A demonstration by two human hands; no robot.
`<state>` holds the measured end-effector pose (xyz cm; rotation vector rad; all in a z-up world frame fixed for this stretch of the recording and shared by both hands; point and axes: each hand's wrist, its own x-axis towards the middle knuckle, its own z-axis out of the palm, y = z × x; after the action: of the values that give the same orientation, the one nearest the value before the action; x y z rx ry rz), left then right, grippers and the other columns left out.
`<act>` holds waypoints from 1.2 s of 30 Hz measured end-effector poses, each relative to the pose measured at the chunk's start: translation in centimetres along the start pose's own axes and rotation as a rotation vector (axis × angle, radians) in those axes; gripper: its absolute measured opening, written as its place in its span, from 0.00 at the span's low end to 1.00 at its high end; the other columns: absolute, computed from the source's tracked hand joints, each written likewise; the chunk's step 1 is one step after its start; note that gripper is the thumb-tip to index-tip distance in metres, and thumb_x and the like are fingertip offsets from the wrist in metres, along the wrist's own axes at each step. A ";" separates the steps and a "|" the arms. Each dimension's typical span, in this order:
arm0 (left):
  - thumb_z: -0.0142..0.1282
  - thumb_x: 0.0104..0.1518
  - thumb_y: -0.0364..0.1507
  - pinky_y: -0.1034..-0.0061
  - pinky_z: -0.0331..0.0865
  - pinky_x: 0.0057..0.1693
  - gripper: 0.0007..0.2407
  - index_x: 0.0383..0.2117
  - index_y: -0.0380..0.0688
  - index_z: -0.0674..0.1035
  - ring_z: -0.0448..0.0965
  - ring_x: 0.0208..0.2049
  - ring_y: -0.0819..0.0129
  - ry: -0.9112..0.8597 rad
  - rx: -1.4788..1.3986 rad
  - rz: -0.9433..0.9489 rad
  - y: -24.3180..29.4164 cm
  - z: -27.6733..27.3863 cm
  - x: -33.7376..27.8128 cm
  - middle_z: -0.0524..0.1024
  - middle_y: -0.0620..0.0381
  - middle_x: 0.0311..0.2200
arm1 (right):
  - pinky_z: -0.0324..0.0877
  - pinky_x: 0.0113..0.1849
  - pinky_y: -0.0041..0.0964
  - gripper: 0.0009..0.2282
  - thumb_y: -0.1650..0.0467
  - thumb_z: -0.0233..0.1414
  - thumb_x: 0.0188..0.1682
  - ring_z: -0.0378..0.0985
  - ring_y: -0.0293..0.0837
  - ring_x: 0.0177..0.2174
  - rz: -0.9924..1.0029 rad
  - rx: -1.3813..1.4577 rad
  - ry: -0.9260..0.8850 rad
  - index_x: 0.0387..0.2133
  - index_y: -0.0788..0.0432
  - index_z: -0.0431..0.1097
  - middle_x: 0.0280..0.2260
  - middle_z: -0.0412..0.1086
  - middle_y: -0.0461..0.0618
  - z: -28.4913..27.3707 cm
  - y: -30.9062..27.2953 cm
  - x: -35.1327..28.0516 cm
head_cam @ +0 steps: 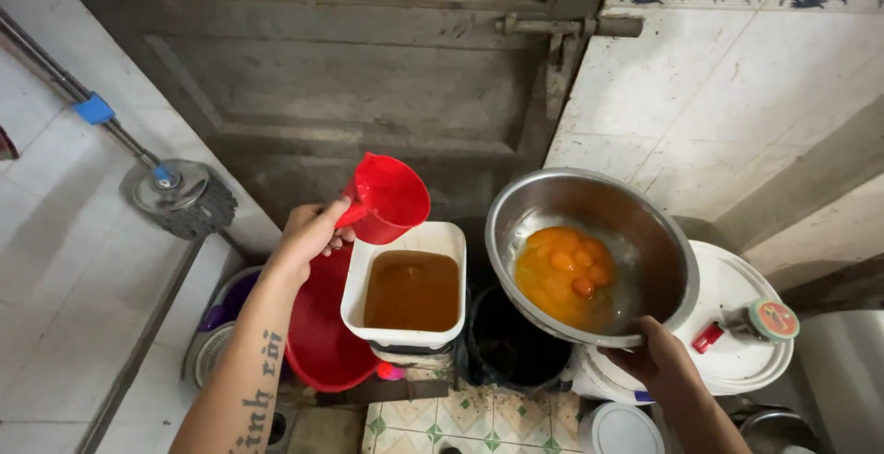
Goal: Gathering and measuring ingredients including flour, sugar, and eggs for baking.
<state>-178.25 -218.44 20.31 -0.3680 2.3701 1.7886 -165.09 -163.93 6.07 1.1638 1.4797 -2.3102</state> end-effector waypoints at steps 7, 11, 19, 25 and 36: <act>0.52 0.61 0.44 0.78 0.63 0.29 0.19 0.24 0.40 0.82 0.73 0.22 0.75 0.010 0.027 -0.034 0.9 0.4 -0.4 0.80 0.57 0.21 | 0.78 0.43 0.54 0.13 0.69 0.43 0.53 0.78 0.62 0.38 -0.025 0.017 -0.022 0.43 0.69 0.65 0.40 0.71 0.64 0.2 -0.4 -0.8; 0.52 0.61 0.43 0.78 0.64 0.29 0.18 0.27 0.40 0.83 0.73 0.22 0.76 0.009 0.031 -0.042 1.3 0.7 -0.9 0.81 0.57 0.21 | 0.77 0.45 0.51 0.13 0.70 0.44 0.52 0.79 0.60 0.40 0.005 -0.011 -0.015 0.44 0.70 0.66 0.42 0.72 0.65 1.2 -1.7 -4.1; 0.51 0.62 0.43 0.79 0.64 0.30 0.18 0.31 0.40 0.83 0.73 0.22 0.77 -0.030 -0.017 -0.042 0.3 0.7 -0.8 0.80 0.59 0.21 | 0.78 0.45 0.53 0.12 0.71 0.43 0.53 0.78 0.61 0.40 -0.020 -0.017 0.018 0.45 0.69 0.65 0.41 0.72 0.64 1.4 -2.2 -4.8; 0.51 0.62 0.45 0.78 0.64 0.31 0.19 0.30 0.40 0.83 0.74 0.22 0.76 -0.007 -0.014 -0.064 1.0 0.9 -1.2 0.80 0.58 0.21 | 0.79 0.44 0.55 0.12 0.71 0.43 0.53 0.79 0.58 0.39 -0.024 0.004 0.026 0.45 0.68 0.64 0.41 0.71 0.62 1.6 -2.0 -4.5; 0.51 0.62 0.44 0.78 0.63 0.30 0.18 0.32 0.41 0.83 0.73 0.22 0.77 0.004 -0.057 -0.054 0.5 1.3 -1.0 0.80 0.59 0.21 | 0.78 0.44 0.53 0.13 0.71 0.42 0.53 0.79 0.63 0.38 -0.019 -0.010 0.019 0.46 0.69 0.63 0.41 0.71 0.65 1.6 -2.1 -3.7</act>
<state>-177.43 -216.99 20.67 -0.4388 2.2930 1.8368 -164.45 -165.14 10.37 1.1771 1.5128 -2.3079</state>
